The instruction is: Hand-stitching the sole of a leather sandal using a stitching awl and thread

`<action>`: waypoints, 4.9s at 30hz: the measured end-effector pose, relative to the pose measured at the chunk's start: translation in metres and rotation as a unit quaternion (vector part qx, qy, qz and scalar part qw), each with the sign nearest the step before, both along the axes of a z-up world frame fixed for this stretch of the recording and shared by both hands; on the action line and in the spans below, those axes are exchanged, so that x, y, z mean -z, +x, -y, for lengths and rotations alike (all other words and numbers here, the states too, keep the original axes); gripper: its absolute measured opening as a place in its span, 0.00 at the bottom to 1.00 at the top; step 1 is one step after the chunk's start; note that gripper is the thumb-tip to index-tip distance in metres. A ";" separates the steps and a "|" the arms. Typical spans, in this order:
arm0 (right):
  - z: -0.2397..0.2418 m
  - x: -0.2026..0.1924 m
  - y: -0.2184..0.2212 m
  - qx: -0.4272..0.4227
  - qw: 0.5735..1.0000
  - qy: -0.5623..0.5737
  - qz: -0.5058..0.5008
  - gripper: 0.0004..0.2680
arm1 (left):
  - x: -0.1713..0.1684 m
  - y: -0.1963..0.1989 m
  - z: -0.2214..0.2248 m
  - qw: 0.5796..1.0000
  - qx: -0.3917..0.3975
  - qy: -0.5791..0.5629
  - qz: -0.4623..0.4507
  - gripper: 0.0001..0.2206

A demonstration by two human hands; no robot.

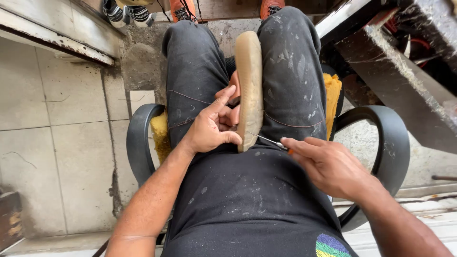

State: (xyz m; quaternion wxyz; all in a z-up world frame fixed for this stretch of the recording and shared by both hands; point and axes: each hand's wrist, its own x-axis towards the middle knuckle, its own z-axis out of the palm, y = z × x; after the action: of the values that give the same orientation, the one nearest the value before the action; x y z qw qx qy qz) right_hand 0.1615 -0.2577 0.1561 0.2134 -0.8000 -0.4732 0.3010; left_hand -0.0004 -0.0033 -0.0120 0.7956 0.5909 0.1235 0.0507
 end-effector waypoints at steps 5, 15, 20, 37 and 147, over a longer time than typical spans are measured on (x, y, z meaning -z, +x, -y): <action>0.018 0.019 0.016 0.014 0.996 0.014 -0.091 0.15 | -0.019 0.017 0.009 1.000 0.000 -0.002 0.026 0.59; 0.019 0.051 0.049 -0.026 0.983 -0.035 -0.178 0.18 | -0.035 0.036 -0.004 0.987 0.022 0.097 0.129 0.47; 0.001 0.040 0.061 -0.072 0.980 -0.052 -0.178 0.18 | -0.032 0.037 -0.004 0.981 0.041 0.126 0.142 0.46; -0.039 0.038 0.053 -0.153 0.973 -0.118 -0.128 0.21 | -0.024 0.037 -0.010 0.975 0.095 0.139 0.145 0.46; -0.034 0.027 0.022 -0.034 0.989 0.143 -0.004 0.05 | -0.043 0.027 0.030 0.995 0.038 0.095 0.004 0.12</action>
State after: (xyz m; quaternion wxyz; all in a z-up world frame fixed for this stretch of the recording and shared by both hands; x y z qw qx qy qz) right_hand 0.1830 -0.2239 0.1295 0.3173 -0.7435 -0.5373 0.2405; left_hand 0.0270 -0.0328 0.0310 0.7378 0.6678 0.0927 0.0343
